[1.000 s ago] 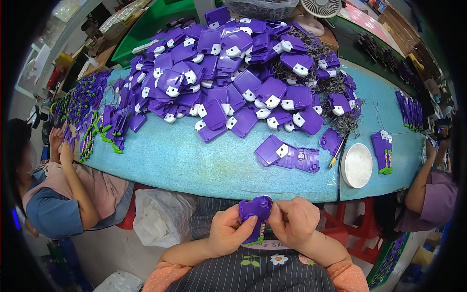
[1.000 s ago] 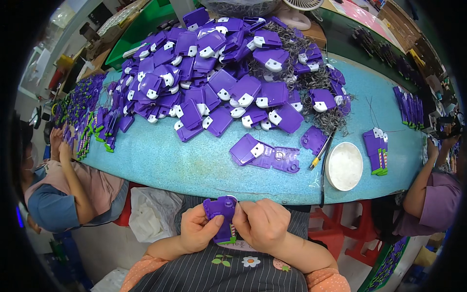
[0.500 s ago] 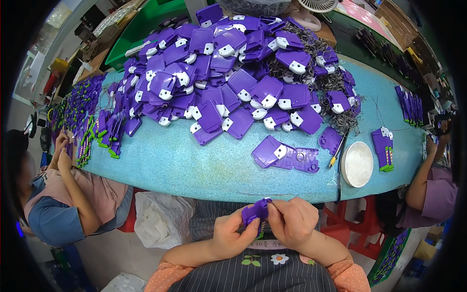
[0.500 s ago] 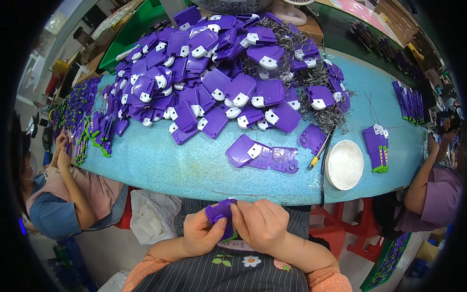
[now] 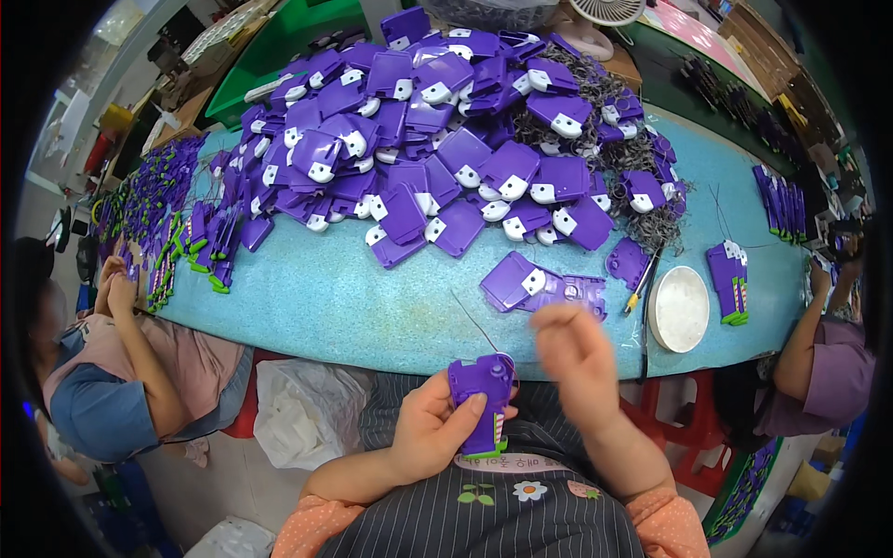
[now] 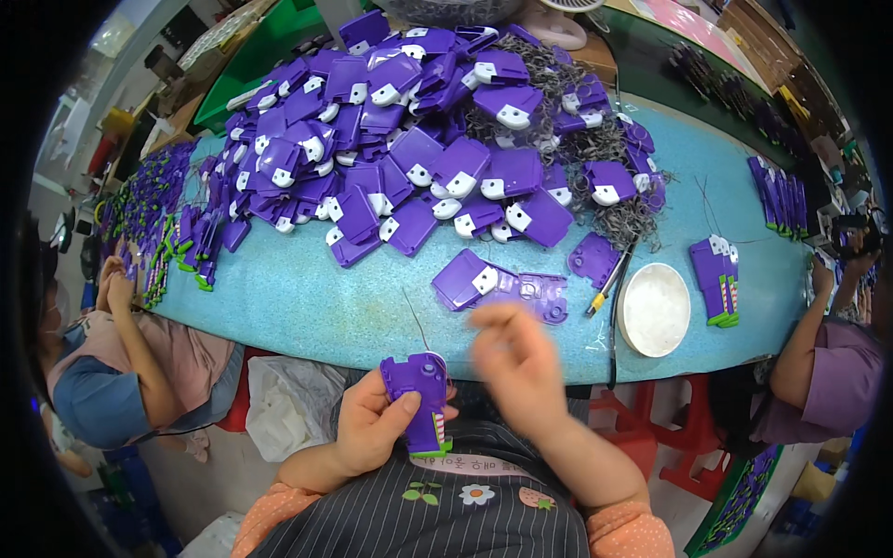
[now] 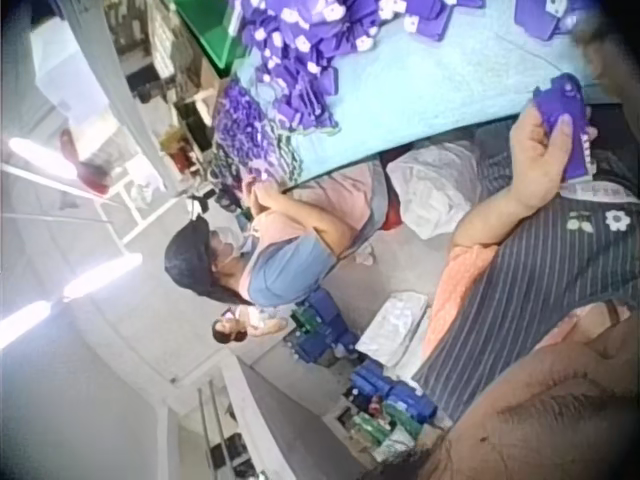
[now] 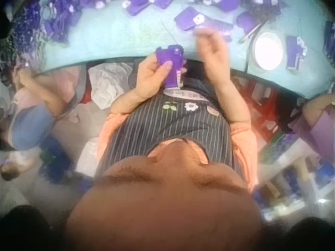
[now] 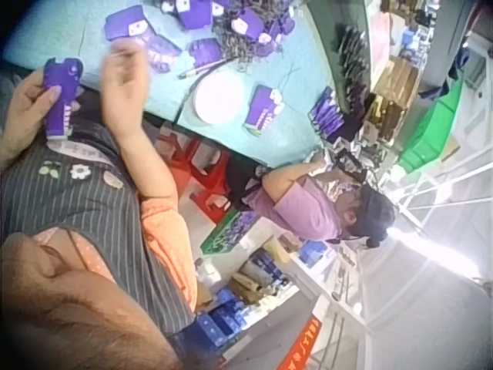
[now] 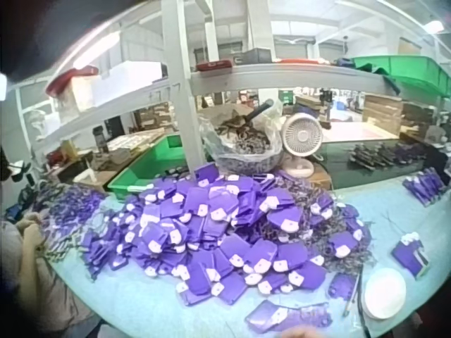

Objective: The person assembles purple plastic toy components by hand. They pick up a purple plastic body, insert a white plastic piece into a slot, and then attach a green plastic base to the bottom. The completed units are placed on the table.

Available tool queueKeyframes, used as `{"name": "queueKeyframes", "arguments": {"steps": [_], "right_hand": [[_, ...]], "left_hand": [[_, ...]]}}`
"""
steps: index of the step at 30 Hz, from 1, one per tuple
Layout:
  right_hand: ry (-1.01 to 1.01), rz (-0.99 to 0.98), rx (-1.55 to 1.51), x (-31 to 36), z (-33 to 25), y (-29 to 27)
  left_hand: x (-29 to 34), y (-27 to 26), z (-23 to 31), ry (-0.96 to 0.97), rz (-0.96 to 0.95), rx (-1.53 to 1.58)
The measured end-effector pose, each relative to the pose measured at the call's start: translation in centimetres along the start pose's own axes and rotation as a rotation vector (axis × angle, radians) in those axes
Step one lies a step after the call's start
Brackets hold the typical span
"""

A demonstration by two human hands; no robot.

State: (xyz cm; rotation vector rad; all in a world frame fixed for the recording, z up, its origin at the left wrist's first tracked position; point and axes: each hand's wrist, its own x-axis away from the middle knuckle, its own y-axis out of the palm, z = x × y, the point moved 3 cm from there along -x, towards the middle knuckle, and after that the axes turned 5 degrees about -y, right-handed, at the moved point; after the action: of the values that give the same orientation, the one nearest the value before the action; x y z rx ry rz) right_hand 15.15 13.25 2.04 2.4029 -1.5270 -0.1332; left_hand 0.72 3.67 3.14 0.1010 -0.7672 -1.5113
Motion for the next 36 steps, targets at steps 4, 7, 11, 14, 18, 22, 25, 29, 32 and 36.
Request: {"name": "queueKeyframes", "arguments": {"steps": [4,7,11,14,18,22,25,29,32,36], "right_hand": [[-0.196,-0.237,0.370,2.6,0.1,2.6],[0.038,-0.177,-0.037,2.7,0.8,2.2],[0.294,-0.293,-0.408,0.5,1.9,0.5],[0.389,-0.156,-0.475,0.3,2.0,0.8],[0.344,-0.066,-0.488,1.1,2.6,1.3],[0.129,-0.121,-0.145,3.0,1.8,2.2],[0.012,-0.144,0.112,3.5,1.8,2.1],[-0.055,-0.211,0.178,3.7,1.5,2.2],[-0.218,-0.225,0.384,3.5,0.7,2.2],[-0.344,-0.157,0.600,3.3,0.2,2.2]], "left_hand": [[-0.1,-1.0,-1.2,0.271,0.109,-0.425],[-0.4,-0.3,-0.7,0.186,0.049,-0.262],[-0.8,-0.6,-0.5,-0.074,-0.247,-0.382],[-0.8,-0.5,-0.5,-0.102,-0.226,-0.229],[-0.9,-0.4,-0.5,-0.097,-0.170,-0.043],[-0.9,-0.7,-0.5,0.095,-0.005,-0.120],[-0.8,-1.1,-1.3,0.247,0.061,-0.411],[-0.4,-0.9,-1.5,0.444,0.155,-0.636],[-0.1,0.1,-0.6,0.510,0.201,-0.787],[-0.2,1.1,0.1,0.667,0.243,-1.045]]}}
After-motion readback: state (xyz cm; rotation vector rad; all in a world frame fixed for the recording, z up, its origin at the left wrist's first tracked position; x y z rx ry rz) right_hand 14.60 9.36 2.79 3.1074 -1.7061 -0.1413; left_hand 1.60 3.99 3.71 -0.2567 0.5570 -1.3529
